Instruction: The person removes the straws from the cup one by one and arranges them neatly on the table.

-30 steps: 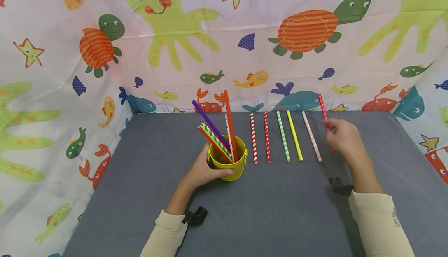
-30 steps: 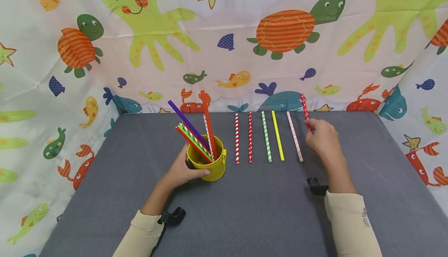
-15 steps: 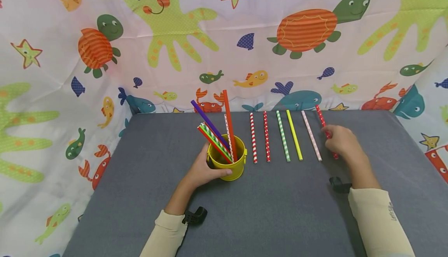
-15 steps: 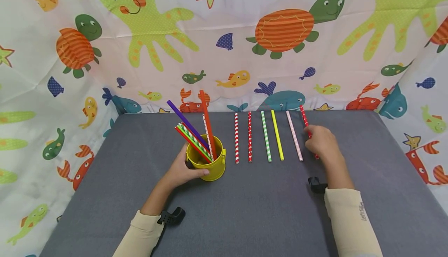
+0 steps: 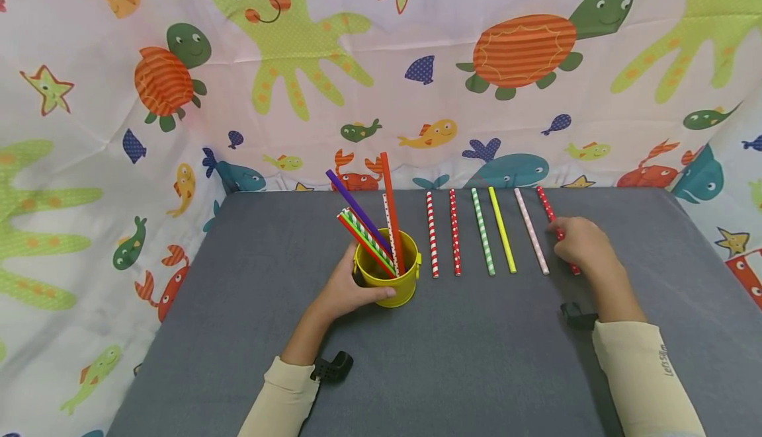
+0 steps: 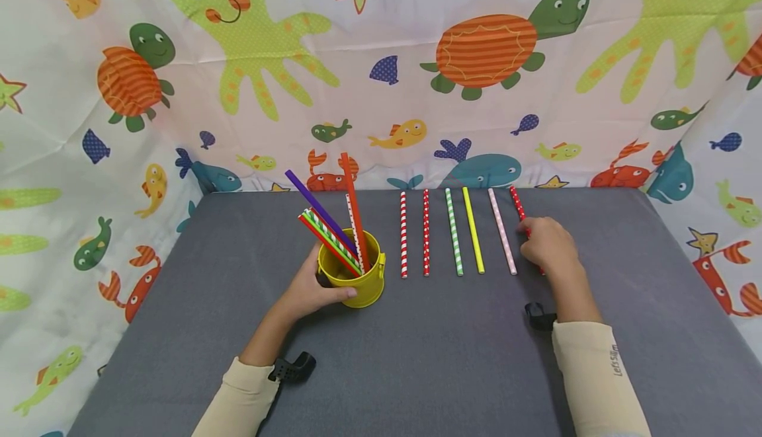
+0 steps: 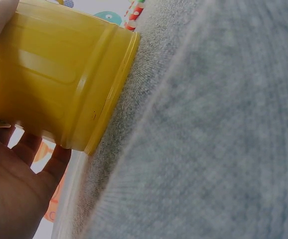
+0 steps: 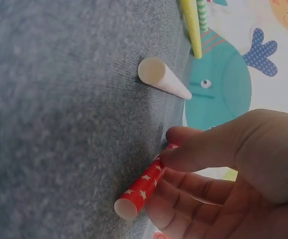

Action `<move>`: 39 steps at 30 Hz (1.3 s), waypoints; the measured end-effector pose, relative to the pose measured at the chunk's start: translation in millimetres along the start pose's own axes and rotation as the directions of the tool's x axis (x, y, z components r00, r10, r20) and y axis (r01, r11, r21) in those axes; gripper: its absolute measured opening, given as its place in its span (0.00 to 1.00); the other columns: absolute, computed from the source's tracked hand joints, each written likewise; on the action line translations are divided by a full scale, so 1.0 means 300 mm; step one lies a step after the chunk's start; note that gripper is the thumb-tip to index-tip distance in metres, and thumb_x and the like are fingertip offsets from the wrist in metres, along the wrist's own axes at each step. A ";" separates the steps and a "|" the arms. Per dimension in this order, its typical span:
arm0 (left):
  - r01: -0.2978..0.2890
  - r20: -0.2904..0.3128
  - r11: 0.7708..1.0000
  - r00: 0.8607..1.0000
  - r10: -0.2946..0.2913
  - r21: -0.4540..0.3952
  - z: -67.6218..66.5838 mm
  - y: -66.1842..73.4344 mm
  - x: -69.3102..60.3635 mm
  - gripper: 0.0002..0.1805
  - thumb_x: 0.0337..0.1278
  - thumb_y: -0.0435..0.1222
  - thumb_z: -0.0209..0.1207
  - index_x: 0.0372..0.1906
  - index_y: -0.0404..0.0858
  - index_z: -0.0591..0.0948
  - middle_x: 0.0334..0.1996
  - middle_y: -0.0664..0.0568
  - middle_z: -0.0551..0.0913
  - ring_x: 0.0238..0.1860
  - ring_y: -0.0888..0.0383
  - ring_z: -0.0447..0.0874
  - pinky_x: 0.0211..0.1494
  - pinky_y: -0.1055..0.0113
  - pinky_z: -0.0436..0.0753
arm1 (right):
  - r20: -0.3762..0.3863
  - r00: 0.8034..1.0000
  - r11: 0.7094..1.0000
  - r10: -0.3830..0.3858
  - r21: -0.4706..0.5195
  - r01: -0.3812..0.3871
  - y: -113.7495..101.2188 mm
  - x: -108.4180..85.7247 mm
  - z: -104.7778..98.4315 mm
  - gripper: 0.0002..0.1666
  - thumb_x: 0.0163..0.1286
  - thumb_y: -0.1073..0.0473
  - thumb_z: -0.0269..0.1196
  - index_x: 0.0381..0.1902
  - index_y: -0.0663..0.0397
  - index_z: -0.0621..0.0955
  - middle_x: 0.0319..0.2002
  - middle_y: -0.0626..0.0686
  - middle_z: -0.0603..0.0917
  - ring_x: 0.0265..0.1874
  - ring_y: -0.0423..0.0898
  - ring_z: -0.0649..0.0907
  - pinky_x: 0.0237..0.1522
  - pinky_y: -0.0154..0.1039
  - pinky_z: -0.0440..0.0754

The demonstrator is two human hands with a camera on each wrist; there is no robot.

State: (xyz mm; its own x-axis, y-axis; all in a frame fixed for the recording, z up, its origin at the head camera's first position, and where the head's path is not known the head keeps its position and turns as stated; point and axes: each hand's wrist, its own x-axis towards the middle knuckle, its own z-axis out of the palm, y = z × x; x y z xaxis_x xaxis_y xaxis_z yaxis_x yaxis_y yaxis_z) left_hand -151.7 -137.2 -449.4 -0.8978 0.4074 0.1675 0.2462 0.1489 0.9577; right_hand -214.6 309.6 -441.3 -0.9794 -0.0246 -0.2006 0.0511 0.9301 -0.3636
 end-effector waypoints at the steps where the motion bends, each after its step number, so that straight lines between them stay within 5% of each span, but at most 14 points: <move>1: -0.002 0.000 1.000 1.000 0.002 0.000 0.001 -0.001 0.001 0.54 0.44 0.36 0.78 0.75 0.38 0.58 0.64 0.48 0.72 0.63 0.52 0.70 0.68 0.47 0.66 | -0.006 1.000 1.000 -0.006 -0.002 0.006 0.001 -0.002 0.000 0.26 0.58 0.70 0.59 0.56 0.70 0.78 0.50 0.75 0.76 0.43 0.66 0.73 0.44 0.63 0.73; 15: 0.006 0.001 1.000 1.000 -0.006 0.003 0.000 -0.006 -0.001 0.54 0.44 0.39 0.79 0.75 0.38 0.58 0.63 0.49 0.72 0.62 0.53 0.71 0.68 0.48 0.67 | -0.105 0.994 1.000 -0.022 -0.014 0.021 -0.024 -0.026 0.010 0.21 0.59 0.71 0.59 0.52 0.66 0.82 0.42 0.70 0.76 0.43 0.65 0.72 0.40 0.60 0.74; 29: 0.019 -0.002 1.000 1.000 -0.019 0.017 0.002 0.001 0.000 0.53 0.45 0.36 0.78 0.75 0.38 0.58 0.63 0.48 0.72 0.62 0.52 0.70 0.68 0.49 0.67 | -0.040 0.999 1.000 -0.002 -0.025 0.001 0.012 -0.015 0.015 0.23 0.58 0.70 0.61 0.54 0.70 0.81 0.51 0.75 0.78 0.44 0.67 0.74 0.46 0.65 0.73; 37: -0.022 -0.017 1.000 1.000 0.022 0.019 0.000 -0.129 0.016 0.55 0.42 0.46 0.79 0.75 0.50 0.59 0.64 0.55 0.72 0.62 0.56 0.70 0.68 0.49 0.67 | -0.036 0.999 1.000 0.005 -0.029 -0.006 0.017 -0.017 0.013 0.22 0.61 0.70 0.58 0.54 0.66 0.82 0.52 0.74 0.76 0.43 0.65 0.74 0.38 0.58 0.75; 39: -0.023 -0.017 1.000 1.000 0.023 0.017 -0.001 -0.130 0.018 0.55 0.42 0.45 0.79 0.75 0.50 0.59 0.64 0.54 0.72 0.62 0.55 0.70 0.68 0.48 0.66 | -0.049 0.999 0.999 0.000 -0.036 -0.002 0.014 -0.017 0.016 0.22 0.61 0.70 0.57 0.53 0.66 0.83 0.51 0.74 0.76 0.43 0.65 0.73 0.38 0.57 0.74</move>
State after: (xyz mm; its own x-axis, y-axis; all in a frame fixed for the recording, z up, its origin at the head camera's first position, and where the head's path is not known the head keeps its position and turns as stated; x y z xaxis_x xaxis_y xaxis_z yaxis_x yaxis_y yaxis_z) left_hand -166.1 -140.9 -485.7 -0.8978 0.3956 0.1933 0.2726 0.1548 0.9496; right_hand -208.4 311.8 -446.1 -0.9877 -0.0067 -0.1561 0.0458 0.9429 -0.3299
